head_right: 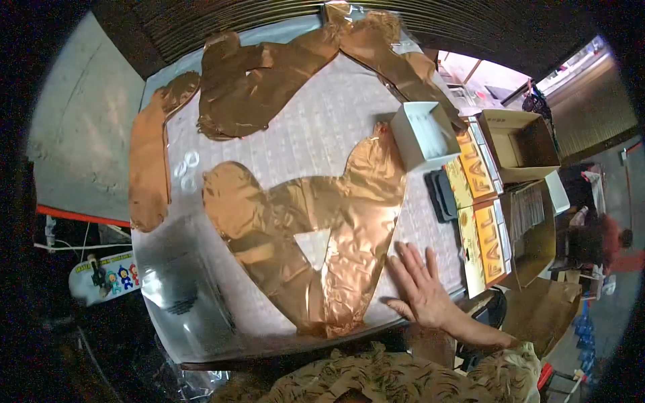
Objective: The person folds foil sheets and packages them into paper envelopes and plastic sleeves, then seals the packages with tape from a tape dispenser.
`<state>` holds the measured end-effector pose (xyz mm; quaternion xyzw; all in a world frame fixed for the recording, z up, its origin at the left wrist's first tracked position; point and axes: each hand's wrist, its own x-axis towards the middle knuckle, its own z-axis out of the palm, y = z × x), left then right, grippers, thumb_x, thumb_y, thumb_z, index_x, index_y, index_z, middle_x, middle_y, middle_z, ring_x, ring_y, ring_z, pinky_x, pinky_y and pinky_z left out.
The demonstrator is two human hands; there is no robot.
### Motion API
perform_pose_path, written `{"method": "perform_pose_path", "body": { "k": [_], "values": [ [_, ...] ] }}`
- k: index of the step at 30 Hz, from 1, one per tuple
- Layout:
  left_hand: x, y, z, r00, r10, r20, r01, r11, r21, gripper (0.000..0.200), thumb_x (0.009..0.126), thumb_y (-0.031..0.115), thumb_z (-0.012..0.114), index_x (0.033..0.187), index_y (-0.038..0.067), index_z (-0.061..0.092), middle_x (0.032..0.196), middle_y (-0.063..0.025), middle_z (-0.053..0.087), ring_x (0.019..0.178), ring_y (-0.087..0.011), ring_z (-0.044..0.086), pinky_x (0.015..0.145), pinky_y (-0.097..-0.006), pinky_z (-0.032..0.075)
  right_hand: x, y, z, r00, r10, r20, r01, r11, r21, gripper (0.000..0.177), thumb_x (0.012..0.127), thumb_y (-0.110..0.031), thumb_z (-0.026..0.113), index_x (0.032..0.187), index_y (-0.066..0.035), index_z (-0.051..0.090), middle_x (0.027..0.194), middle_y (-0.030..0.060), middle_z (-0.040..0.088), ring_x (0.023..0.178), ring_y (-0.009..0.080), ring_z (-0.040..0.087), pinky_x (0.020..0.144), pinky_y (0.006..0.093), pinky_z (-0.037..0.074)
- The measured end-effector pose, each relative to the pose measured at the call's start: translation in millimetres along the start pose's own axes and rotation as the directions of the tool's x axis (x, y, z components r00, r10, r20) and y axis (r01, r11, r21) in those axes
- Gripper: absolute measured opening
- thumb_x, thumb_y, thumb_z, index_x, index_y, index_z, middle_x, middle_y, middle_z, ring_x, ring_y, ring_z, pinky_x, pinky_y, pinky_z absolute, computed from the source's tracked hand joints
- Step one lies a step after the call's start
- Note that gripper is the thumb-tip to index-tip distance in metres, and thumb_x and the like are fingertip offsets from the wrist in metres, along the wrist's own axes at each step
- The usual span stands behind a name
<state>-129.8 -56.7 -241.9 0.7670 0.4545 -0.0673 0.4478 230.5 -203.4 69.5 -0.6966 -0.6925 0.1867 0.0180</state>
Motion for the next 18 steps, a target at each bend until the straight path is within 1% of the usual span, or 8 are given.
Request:
{"method": "perform_pose_path", "body": {
  "k": [1, 4, 5, 8, 10, 14, 15, 18],
  "values": [
    [4, 2, -4, 1.000, 0.002, 0.002, -0.002, 1.000, -0.004, 0.021, 0.101, 0.019, 0.059, 0.113, 0.005, 0.070, 0.107, -0.0114, 0.070, 0.097, -0.0255, 0.066, 0.088, -0.0394, 0.054, 1, -2, -5, 0.999, 0.015, 0.032, -0.017, 0.999, 0.047, 0.092, 0.100, -0.057, 0.052, 0.162, -0.001, 0.014, 0.167, 0.0303, 0.010, 0.155, 0.0474, 0.010, 0.122, 0.0657, 0.002],
    [7, 4, -8, 1.000, -0.001, 0.003, 0.001, 1.000, -0.018, 0.021, 0.101, 0.019, 0.059, 0.111, 0.004, 0.070, 0.105, -0.0115, 0.070, 0.096, -0.0253, 0.066, 0.087, -0.0395, 0.053, 0, -1, -2, 0.997, 0.041, 0.072, -0.042, 0.999, 0.013, 0.089, 0.101, -0.055, 0.051, 0.161, 0.000, 0.015, 0.166, 0.0308, 0.013, 0.154, 0.0484, 0.012, 0.121, 0.0660, 0.003],
    [8, 5, -8, 1.000, -0.002, -0.001, 0.002, 1.000, -0.024, 0.021, 0.101, 0.020, 0.060, 0.111, 0.004, 0.070, 0.104, -0.0115, 0.070, 0.095, -0.0253, 0.066, 0.087, -0.0395, 0.053, 0, 0, -3, 0.996, 0.047, 0.082, -0.049, 0.998, 0.032, 0.089, 0.101, -0.055, 0.051, 0.160, 0.000, 0.017, 0.165, 0.0317, 0.014, 0.154, 0.0493, 0.013, 0.121, 0.0663, 0.003],
    [3, 5, 0, 1.000, 0.001, -0.022, -0.001, 1.000, -0.025, 0.022, 0.101, 0.021, 0.060, 0.110, 0.004, 0.070, 0.102, -0.0117, 0.070, 0.094, -0.0251, 0.066, 0.086, -0.0395, 0.053, 0, -5, -8, 0.996, 0.056, 0.074, -0.059, 0.998, 0.038, 0.089, 0.100, -0.056, 0.051, 0.161, 0.000, 0.017, 0.166, 0.0299, 0.014, 0.155, 0.0466, 0.012, 0.122, 0.0643, 0.003],
    [-6, -2, 13, 0.999, 0.006, -0.041, -0.006, 1.000, -0.012, 0.022, 0.101, 0.021, 0.060, 0.109, 0.004, 0.071, 0.101, -0.0118, 0.070, 0.093, -0.0250, 0.066, 0.086, -0.0395, 0.053, -3, -5, -2, 0.999, 0.033, -0.035, -0.032, 0.999, 0.021, 0.090, 0.100, -0.058, 0.051, 0.162, -0.002, 0.018, 0.167, 0.0253, 0.017, 0.157, 0.0390, 0.013, 0.125, 0.0590, 0.004],
    [-41, -14, 31, 0.996, 0.005, -0.084, -0.006, 1.000, -0.007, 0.023, 0.101, 0.022, 0.061, 0.107, 0.003, 0.071, 0.098, -0.0119, 0.070, 0.091, -0.0248, 0.065, 0.084, -0.0396, 0.053, -9, -5, 5, 0.989, 0.006, -0.149, -0.007, 1.000, -0.003, 0.089, 0.098, -0.050, 0.059, 0.160, 0.001, 0.021, 0.165, 0.0254, 0.024, 0.155, 0.0393, 0.019, 0.125, 0.0570, 0.010],
    [-50, -20, 37, 0.995, 0.002, -0.097, -0.003, 1.000, -0.007, 0.023, 0.101, 0.023, 0.061, 0.107, 0.003, 0.071, 0.097, -0.0120, 0.070, 0.091, -0.0248, 0.065, 0.084, -0.0396, 0.053, -11, -4, 6, 0.984, -0.009, -0.177, 0.008, 1.000, -0.002, 0.087, 0.098, -0.046, 0.062, 0.159, 0.002, 0.023, 0.164, 0.0247, 0.026, 0.154, 0.0392, 0.023, 0.124, 0.0565, 0.014],
    [-91, -34, 49, 0.991, -0.010, -0.135, 0.009, 1.000, -0.009, 0.024, 0.101, 0.023, 0.061, 0.105, 0.003, 0.071, 0.095, -0.0121, 0.070, 0.089, -0.0246, 0.065, 0.083, -0.0396, 0.053, -13, -9, 9, 0.950, -0.030, -0.310, 0.042, 0.999, 0.033, 0.081, 0.097, -0.040, 0.065, 0.158, -0.001, 0.028, 0.161, 0.0246, 0.032, 0.151, 0.0388, 0.030, 0.124, 0.0548, 0.018]
  ]
}}
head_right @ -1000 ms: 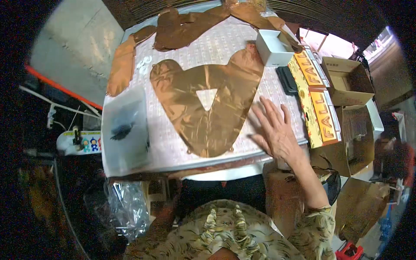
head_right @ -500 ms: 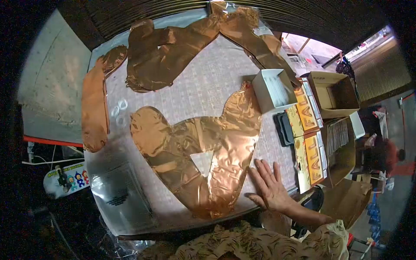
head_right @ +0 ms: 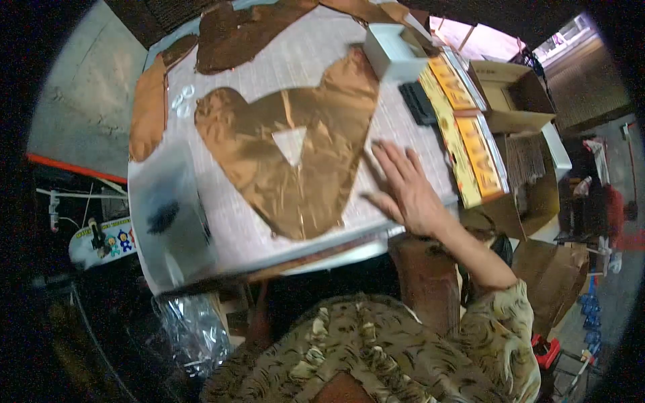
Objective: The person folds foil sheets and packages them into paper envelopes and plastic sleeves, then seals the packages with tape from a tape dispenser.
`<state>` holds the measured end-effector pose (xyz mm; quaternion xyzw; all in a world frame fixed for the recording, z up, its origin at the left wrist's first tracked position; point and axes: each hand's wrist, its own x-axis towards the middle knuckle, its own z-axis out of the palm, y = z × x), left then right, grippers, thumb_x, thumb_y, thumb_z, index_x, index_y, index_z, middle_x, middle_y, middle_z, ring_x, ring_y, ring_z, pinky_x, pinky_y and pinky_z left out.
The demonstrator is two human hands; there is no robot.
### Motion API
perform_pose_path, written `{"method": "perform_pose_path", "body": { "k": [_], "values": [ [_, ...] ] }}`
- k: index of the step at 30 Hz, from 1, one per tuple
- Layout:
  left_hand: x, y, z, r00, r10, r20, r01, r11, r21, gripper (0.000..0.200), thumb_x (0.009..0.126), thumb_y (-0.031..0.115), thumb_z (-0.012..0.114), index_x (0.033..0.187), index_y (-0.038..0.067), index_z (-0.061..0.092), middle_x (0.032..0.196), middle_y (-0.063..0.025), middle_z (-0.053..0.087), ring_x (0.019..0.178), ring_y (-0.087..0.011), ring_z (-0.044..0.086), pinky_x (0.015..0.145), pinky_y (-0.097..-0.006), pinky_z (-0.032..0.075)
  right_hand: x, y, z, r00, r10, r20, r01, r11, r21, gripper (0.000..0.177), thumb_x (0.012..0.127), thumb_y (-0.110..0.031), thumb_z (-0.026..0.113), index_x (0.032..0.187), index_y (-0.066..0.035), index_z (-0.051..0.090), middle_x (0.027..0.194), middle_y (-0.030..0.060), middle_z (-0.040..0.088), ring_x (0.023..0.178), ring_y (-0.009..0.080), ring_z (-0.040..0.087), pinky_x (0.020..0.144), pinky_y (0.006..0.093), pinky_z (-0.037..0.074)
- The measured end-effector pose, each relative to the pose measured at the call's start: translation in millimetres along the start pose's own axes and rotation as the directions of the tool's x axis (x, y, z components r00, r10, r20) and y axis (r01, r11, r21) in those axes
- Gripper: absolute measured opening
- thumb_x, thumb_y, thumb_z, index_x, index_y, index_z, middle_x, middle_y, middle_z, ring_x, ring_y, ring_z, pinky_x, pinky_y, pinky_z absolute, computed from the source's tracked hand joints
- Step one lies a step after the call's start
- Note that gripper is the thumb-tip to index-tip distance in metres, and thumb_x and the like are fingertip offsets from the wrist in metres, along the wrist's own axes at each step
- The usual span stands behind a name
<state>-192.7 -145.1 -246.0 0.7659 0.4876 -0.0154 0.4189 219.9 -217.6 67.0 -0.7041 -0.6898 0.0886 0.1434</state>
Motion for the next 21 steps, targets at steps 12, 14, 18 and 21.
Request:
{"method": "perform_pose_path", "body": {
  "k": [12, 14, 18, 21],
  "values": [
    [-124, 12, -61, 0.812, 0.011, -0.584, -0.076, 0.993, -0.087, 0.027, 0.095, 0.022, 0.071, 0.111, 0.000, 0.070, 0.118, -0.0152, 0.068, 0.113, -0.0300, 0.065, 0.098, -0.0389, 0.051, -122, -17, 71, 0.855, -0.289, -0.431, 0.376, 0.918, 0.130, 0.020, 0.085, 0.000, 0.069, 0.105, 0.000, 0.071, 0.090, 0.0105, 0.071, 0.075, 0.0268, 0.066, 0.072, 0.0367, 0.052],
    [-135, 86, -72, 0.814, 0.231, -0.533, -0.231, 0.971, 0.068, 0.035, 0.091, 0.022, 0.077, 0.119, 0.002, 0.069, 0.128, -0.0162, 0.066, 0.118, -0.0327, 0.064, 0.100, -0.0409, 0.050, -141, -30, 103, 0.985, -0.099, -0.143, 0.119, 0.983, 0.140, 0.056, 0.086, -0.031, 0.080, 0.127, 0.003, 0.063, 0.120, 0.0207, 0.069, 0.104, 0.0349, 0.067, 0.090, 0.0442, 0.053],
    [-99, 137, -45, 0.815, 0.453, -0.361, -0.307, 0.866, 0.394, 0.071, 0.079, 0.030, 0.086, 0.138, 0.003, 0.058, 0.138, -0.0141, 0.062, 0.135, -0.0309, 0.052, 0.114, -0.0470, 0.035, -148, -35, 180, 0.980, 0.199, 0.032, -0.200, 0.979, 0.040, 0.102, 0.085, -0.039, 0.080, 0.160, -0.002, 0.022, 0.165, 0.0235, 0.023, 0.153, 0.0414, 0.024, 0.123, 0.0582, 0.020],
    [-58, 128, -20, 0.758, 0.536, -0.373, -0.337, 0.810, 0.479, 0.048, 0.082, 0.015, 0.077, 0.124, -0.001, 0.061, 0.127, -0.0170, 0.064, 0.128, -0.0319, 0.055, 0.110, -0.0479, 0.038, -135, -36, 195, 0.958, 0.285, -0.018, -0.285, 0.958, 0.032, 0.095, 0.085, -0.027, 0.078, 0.160, -0.004, 0.024, 0.163, 0.0251, 0.026, 0.152, 0.0412, 0.024, 0.124, 0.0576, 0.020]
  ]
}}
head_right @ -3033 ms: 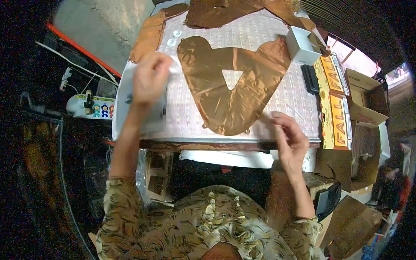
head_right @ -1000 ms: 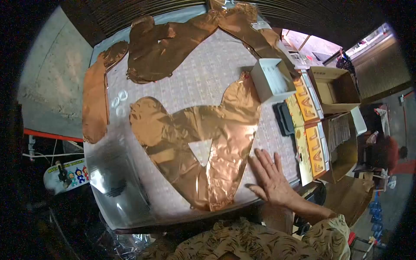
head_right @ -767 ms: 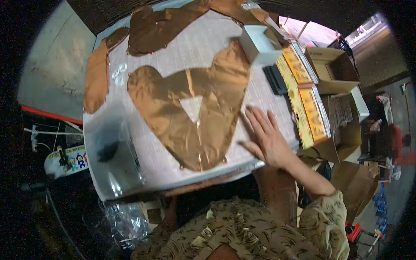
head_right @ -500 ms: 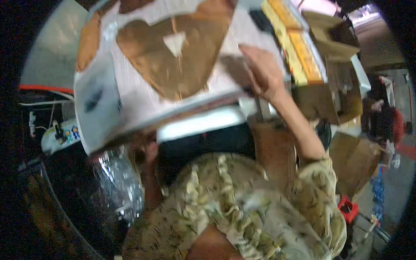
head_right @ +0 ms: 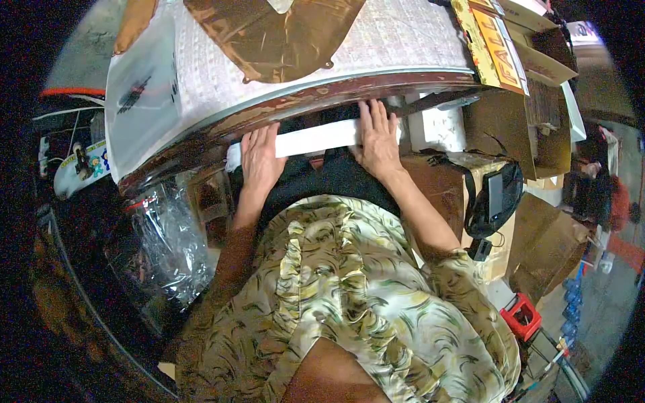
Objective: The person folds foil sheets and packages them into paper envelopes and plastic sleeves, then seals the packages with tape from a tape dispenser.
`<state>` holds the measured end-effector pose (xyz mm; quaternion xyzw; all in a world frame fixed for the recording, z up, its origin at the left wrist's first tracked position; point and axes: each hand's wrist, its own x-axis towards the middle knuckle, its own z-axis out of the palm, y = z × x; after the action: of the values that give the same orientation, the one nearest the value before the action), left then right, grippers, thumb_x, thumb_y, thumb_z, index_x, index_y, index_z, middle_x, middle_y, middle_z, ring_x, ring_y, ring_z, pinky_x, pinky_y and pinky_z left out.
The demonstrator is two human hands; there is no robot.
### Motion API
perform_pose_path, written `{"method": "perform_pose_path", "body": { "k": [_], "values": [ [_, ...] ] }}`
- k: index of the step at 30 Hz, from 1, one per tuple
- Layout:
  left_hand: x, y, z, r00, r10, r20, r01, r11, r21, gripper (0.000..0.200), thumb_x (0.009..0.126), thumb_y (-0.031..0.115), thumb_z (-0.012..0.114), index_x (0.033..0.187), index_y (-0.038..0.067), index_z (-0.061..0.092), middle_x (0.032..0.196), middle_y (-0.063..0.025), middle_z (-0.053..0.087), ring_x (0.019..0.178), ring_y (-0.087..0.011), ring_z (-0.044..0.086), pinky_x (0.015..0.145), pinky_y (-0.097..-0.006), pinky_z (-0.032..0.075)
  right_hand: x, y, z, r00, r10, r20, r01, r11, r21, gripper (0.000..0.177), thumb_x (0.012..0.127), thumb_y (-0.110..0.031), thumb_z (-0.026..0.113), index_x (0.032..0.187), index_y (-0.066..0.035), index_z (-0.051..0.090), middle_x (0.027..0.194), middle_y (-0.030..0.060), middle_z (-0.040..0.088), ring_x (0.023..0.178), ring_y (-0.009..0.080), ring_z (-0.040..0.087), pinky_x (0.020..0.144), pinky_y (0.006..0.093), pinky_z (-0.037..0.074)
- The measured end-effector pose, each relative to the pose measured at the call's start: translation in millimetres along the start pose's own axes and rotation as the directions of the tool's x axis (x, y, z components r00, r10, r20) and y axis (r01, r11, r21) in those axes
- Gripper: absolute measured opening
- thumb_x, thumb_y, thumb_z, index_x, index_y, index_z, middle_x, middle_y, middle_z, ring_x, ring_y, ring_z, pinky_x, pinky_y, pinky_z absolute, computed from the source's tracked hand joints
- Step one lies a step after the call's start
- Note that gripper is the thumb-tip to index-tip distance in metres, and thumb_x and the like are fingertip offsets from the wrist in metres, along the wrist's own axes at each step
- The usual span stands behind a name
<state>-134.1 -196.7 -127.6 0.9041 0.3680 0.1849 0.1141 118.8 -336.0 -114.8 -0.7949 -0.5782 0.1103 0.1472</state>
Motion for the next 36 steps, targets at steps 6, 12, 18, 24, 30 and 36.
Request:
{"method": "perform_pose_path", "body": {
  "k": [6, 12, 18, 24, 30, 36],
  "values": [
    [-20, 1, -27, 0.984, -0.143, 0.102, 0.161, 0.967, -0.198, 0.012, 0.085, 0.004, 0.063, 0.092, 0.003, 0.053, 0.091, -0.0225, 0.065, 0.086, -0.0442, 0.065, 0.073, -0.0521, 0.052, 20, 38, 12, 0.959, -0.185, -0.214, 0.200, 0.978, 0.050, 0.041, 0.078, -0.001, 0.065, 0.119, -0.002, 0.064, 0.135, 0.0190, 0.061, 0.138, 0.0386, 0.049, 0.116, 0.0535, 0.033],
    [3, 13, -124, 0.980, -0.095, 0.175, 0.109, 0.991, -0.077, 0.021, 0.081, 0.009, 0.071, 0.096, 0.006, 0.056, 0.080, -0.0180, 0.064, 0.078, -0.0382, 0.068, 0.068, -0.0460, 0.054, 14, 21, -39, 1.000, -0.017, 0.005, 0.014, 0.924, 0.383, 0.013, 0.083, -0.002, 0.059, 0.096, -0.001, 0.057, 0.087, 0.0148, 0.060, 0.081, 0.0284, 0.060, 0.073, 0.0395, 0.047],
    [22, 6, -143, 0.990, 0.138, -0.001, -0.137, 0.982, -0.132, 0.023, 0.075, 0.005, 0.073, 0.092, 0.006, 0.058, 0.084, -0.0152, 0.061, 0.077, -0.0361, 0.065, 0.067, -0.0463, 0.052, 37, 6, -108, 0.856, -0.376, -0.354, 0.391, 0.920, -0.032, 0.018, 0.074, -0.001, 0.068, 0.087, -0.004, 0.056, 0.076, 0.0144, 0.058, 0.067, 0.0357, 0.060, 0.059, 0.0411, 0.050],
    [-20, -24, -36, 0.981, 0.047, 0.191, -0.020, 0.990, -0.142, 0.021, 0.084, 0.004, 0.071, 0.099, 0.002, 0.055, 0.090, -0.0151, 0.060, 0.093, -0.0355, 0.062, 0.082, -0.0468, 0.049, 4, 80, -21, 0.977, -0.202, -0.064, 0.202, 0.979, -0.004, 0.035, 0.080, 0.004, 0.056, 0.114, -0.002, 0.060, 0.101, 0.0206, 0.063, 0.096, 0.0411, 0.060, 0.085, 0.0473, 0.048],
    [-16, -35, -16, 0.988, -0.094, 0.121, 0.105, 0.991, -0.087, 0.025, 0.085, -0.001, 0.066, 0.108, 0.004, 0.057, 0.095, -0.0187, 0.060, 0.099, -0.0396, 0.059, 0.087, -0.0482, 0.046, -24, 55, -16, 0.975, -0.077, -0.207, 0.076, 0.997, -0.012, 0.038, 0.084, 0.004, 0.054, 0.120, -0.003, 0.062, 0.106, 0.0199, 0.062, 0.099, 0.0415, 0.057, 0.088, 0.0489, 0.046],
    [-13, -8, -43, 0.995, -0.008, 0.095, 0.021, 0.990, -0.139, 0.054, 0.087, 0.003, 0.064, 0.140, 0.001, 0.053, 0.119, -0.0222, 0.065, 0.119, -0.0423, 0.058, 0.106, -0.0461, 0.044, -37, 40, -38, 0.989, 0.106, 0.107, -0.132, 0.954, 0.270, 0.086, 0.089, -0.016, 0.080, 0.160, -0.010, 0.031, 0.159, 0.0223, 0.034, 0.147, 0.0378, 0.035, 0.120, 0.0470, 0.032]
  ]
}}
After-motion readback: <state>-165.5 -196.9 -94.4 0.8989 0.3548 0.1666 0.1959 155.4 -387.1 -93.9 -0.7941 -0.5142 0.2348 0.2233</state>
